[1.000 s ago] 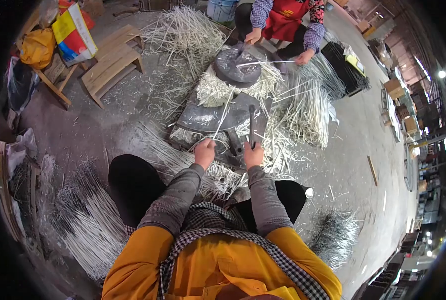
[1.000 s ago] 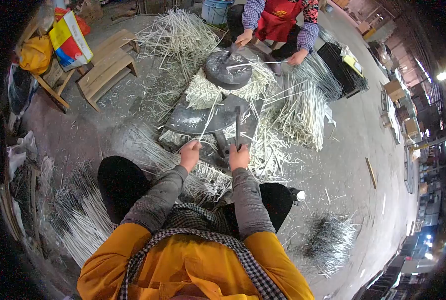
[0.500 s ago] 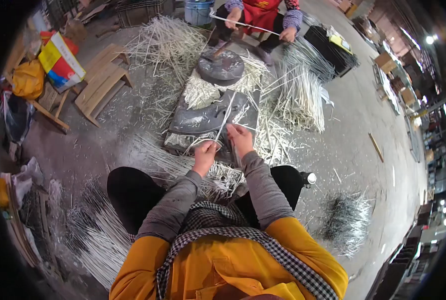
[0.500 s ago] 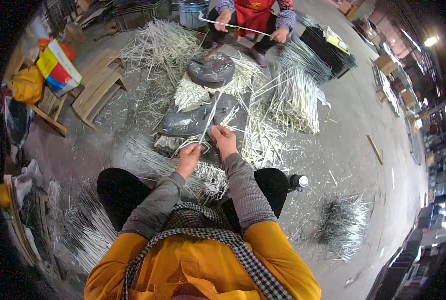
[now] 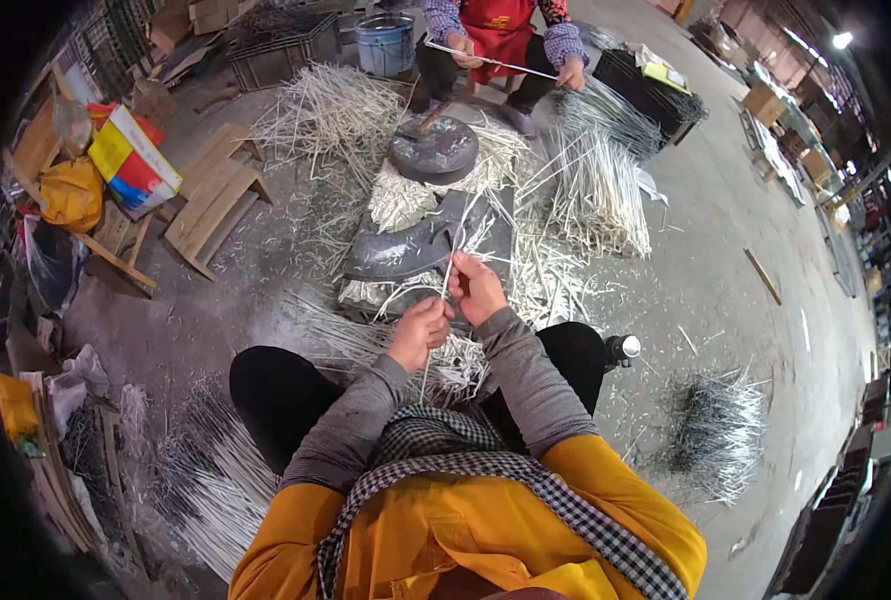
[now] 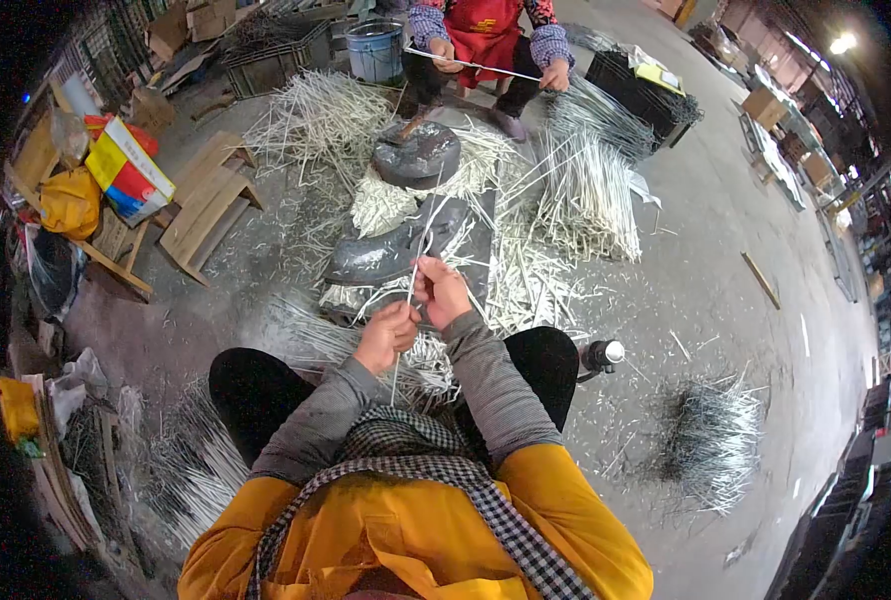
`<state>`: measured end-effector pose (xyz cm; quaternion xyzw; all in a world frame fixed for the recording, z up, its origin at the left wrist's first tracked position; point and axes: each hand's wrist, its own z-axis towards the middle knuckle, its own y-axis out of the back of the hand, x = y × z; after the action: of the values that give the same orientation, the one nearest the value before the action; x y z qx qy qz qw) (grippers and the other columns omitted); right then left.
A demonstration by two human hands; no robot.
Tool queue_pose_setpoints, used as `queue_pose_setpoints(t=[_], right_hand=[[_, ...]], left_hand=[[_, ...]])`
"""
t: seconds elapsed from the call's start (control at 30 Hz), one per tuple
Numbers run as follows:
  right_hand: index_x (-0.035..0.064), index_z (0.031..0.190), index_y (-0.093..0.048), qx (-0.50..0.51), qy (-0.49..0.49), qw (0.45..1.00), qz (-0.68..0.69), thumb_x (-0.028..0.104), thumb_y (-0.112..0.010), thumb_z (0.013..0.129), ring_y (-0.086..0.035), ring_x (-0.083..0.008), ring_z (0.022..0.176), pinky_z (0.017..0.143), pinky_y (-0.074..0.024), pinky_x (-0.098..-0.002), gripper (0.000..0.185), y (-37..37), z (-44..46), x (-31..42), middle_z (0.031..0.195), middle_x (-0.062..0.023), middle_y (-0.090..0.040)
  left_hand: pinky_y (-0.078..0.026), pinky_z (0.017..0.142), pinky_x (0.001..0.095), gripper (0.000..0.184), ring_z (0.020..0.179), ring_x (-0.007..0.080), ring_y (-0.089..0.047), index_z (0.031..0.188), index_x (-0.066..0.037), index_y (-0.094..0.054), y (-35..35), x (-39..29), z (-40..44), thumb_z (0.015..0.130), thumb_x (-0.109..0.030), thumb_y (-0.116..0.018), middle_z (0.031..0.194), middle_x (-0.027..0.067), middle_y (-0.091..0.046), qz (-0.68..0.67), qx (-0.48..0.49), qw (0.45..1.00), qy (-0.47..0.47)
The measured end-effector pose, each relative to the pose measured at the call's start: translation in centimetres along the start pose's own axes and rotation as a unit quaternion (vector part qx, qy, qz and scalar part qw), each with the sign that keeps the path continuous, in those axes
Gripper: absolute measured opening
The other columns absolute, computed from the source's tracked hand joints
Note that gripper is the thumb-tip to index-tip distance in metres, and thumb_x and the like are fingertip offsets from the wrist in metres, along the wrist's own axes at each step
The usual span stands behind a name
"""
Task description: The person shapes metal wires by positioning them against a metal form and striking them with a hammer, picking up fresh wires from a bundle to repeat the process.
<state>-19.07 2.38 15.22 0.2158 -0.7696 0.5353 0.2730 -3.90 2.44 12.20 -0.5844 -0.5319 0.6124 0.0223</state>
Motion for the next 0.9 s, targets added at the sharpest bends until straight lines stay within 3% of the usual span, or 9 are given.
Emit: queue_pose_setpoints(t=[0.2, 0.33, 0.47, 0.57, 0.73, 0.8, 0.83, 0.87, 0.9], right_hand=[[0.0047, 0.086, -0.055, 0.026, -0.059, 0.993, 0.104, 0.015, -0.051, 0.092, -0.036, -0.0066, 0.054, 0.046, -0.0292, -0.0208, 0.012, -0.4, -0.4, 0.1, 0.067, 0.0028, -0.042], [0.0063, 0.083, -0.052, 0.028, -0.095, 0.985, 0.141, 0.014, -0.049, 0.092, -0.033, -0.0069, 0.054, 0.045, -0.0281, -0.0208, 0.012, -0.3, -0.3, 0.5, 0.066, 0.0033, -0.039], [0.0066, 0.081, -0.050, 0.048, -0.142, 0.976, 0.157, 0.013, -0.048, 0.092, -0.033, -0.0074, 0.054, 0.044, -0.0276, -0.0212, 0.013, -1.3, -1.2, 2.1, 0.066, 0.0030, -0.039], [0.0068, 0.080, -0.050, 0.055, -0.161, 0.975, 0.146, 0.013, -0.048, 0.092, -0.035, -0.0082, 0.054, 0.044, -0.0285, -0.0215, 0.013, -2.0, -1.4, 2.8, 0.066, 0.0025, -0.039], [0.0060, 0.079, -0.050, 0.039, -0.212, 0.975, 0.053, 0.012, -0.047, 0.089, -0.042, -0.0098, 0.053, 0.045, -0.0342, -0.0228, 0.012, -0.1, 0.1, -0.2, 0.064, 0.0005, -0.043], [0.0053, 0.079, -0.051, 0.041, -0.241, 0.970, 0.020, 0.012, -0.046, 0.088, -0.043, -0.0101, 0.053, 0.045, -0.0361, -0.0233, 0.012, 0.9, 0.8, -1.8, 0.064, -0.0002, -0.044], [0.0064, 0.078, -0.051, 0.022, -0.173, 0.985, -0.022, 0.013, -0.048, 0.088, -0.045, -0.0113, 0.053, 0.046, -0.0370, -0.0236, 0.012, 1.3, 0.9, -2.3, 0.064, -0.0007, -0.045], [0.0075, 0.077, -0.051, 0.007, -0.106, 0.992, -0.064, 0.014, -0.049, 0.088, -0.046, -0.0125, 0.052, 0.047, -0.0379, -0.0238, 0.013, 1.6, 1.0, -2.9, 0.063, -0.0011, -0.046], [0.0086, 0.076, -0.050, -0.001, -0.042, 0.994, -0.104, 0.016, -0.051, 0.088, -0.048, -0.0137, 0.052, 0.047, -0.0388, -0.0241, 0.013, 1.5, 1.1, -3.5, 0.063, -0.0016, -0.047]], left_hand=[[-0.016, 0.039, 0.0212, 0.025, 0.041, 0.0047, -0.022, 0.083, -0.006, -0.050, -0.4, -0.7, -0.4, 0.097, -0.025, -0.042, 0.053, -0.0070, -0.027, -0.083, 0.054, 0.994, 0.046], [-0.016, 0.039, 0.0212, 0.023, 0.041, 0.0050, -0.022, 0.083, -0.006, -0.050, -0.2, -1.0, -0.5, 0.096, -0.024, -0.044, 0.054, -0.0071, -0.027, -0.028, 0.061, 0.997, 0.039], [-0.023, 0.041, 0.0221, 0.024, 0.043, 0.0073, -0.031, 0.081, -0.005, -0.052, 0.2, -2.7, -0.7, 0.095, -0.023, -0.046, 0.055, -0.0057, -0.037, 0.132, 0.005, 0.991, -0.019], [-0.029, 0.044, 0.0215, 0.022, 0.047, 0.0063, -0.038, 0.081, -0.003, -0.056, 1.1, -4.6, -0.2, 0.094, -0.019, -0.048, 0.058, -0.0036, -0.043, 0.413, -0.005, 0.891, -0.186], [-0.037, 0.050, 0.0243, 0.020, 0.055, 0.0091, -0.049, 0.083, -0.002, -0.060, -0.9, -10.0, -2.5, 0.092, -0.017, -0.050, 0.064, 0.0005, -0.053, 0.508, 0.012, 0.808, -0.299], [-0.041, 0.055, 0.0328, 0.020, 0.062, 0.0237, -0.054, 0.081, -0.004, -0.058, -3.2, -13.2, -4.1, 0.090, -0.021, -0.052, 0.069, 0.0084, -0.056, 0.594, -0.004, 0.750, -0.291], [-0.043, 0.057, 0.0370, 0.020, 0.066, 0.0309, -0.057, 0.081, -0.005, -0.058, -3.3, -14.4, -4.3, 0.088, -0.022, -0.052, 0.071, 0.0124, -0.058, 0.634, -0.016, 0.718, -0.286], [-0.043, 0.057, 0.0370, 0.020, 0.066, 0.0309, -0.057, 0.081, -0.005, -0.058, -2.3, -15.7, -4.5, 0.088, -0.022, -0.052, 0.071, 0.0124, -0.058, 0.634, -0.031, 0.718, -0.286], [-0.044, 0.057, 0.0364, 0.019, 0.066, 0.0307, -0.058, 0.085, -0.006, -0.060, -0.8, -17.4, -5.1, 0.089, -0.023, -0.053, 0.073, 0.0127, -0.059, 0.663, -0.065, 0.668, -0.332]])
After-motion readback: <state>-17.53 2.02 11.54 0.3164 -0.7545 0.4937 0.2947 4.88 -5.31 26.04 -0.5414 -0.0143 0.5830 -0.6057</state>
